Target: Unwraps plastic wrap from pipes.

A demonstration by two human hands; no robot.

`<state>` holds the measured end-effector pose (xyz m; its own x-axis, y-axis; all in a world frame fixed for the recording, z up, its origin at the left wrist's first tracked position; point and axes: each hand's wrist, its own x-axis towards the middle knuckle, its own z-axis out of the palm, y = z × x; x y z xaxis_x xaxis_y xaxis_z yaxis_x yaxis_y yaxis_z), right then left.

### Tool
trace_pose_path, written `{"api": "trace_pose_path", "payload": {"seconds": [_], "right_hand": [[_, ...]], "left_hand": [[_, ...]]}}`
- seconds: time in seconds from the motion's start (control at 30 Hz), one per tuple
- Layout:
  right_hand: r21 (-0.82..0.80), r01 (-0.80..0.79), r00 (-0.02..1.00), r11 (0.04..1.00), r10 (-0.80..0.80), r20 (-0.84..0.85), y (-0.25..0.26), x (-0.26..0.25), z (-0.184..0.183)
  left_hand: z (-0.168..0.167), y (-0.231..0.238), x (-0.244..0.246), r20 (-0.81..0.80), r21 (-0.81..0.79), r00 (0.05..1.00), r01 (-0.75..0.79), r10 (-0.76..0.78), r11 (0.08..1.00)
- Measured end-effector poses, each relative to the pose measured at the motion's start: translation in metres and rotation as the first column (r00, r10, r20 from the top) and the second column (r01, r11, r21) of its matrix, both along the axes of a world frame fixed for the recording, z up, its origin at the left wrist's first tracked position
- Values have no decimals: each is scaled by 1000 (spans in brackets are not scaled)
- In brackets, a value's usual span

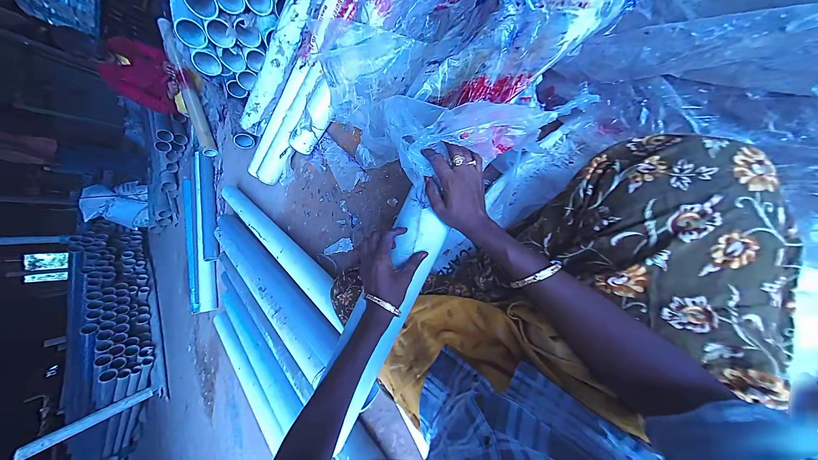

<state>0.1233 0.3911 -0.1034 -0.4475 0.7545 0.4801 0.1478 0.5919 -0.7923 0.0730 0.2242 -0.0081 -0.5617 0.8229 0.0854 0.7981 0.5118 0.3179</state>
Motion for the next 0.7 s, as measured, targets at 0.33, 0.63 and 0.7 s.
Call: {"api": "trace_pose_path", "payload": {"seconds": [0.33, 0.63, 0.7], "right_hand": [[9, 14, 1000, 1000, -14, -23, 0, -3, -1], [14, 29, 999, 999, -29, -29, 0, -6, -1], [9, 29, 999, 1000, -28, -30, -1, -5, 0]], "left_hand": [[0, -23, -24, -108, 140, 968, 240, -226, 961], [45, 0, 14, -246, -498, 875, 254, -416, 829], [54, 16, 24, -214, -636, 898, 171, -385, 752]]}}
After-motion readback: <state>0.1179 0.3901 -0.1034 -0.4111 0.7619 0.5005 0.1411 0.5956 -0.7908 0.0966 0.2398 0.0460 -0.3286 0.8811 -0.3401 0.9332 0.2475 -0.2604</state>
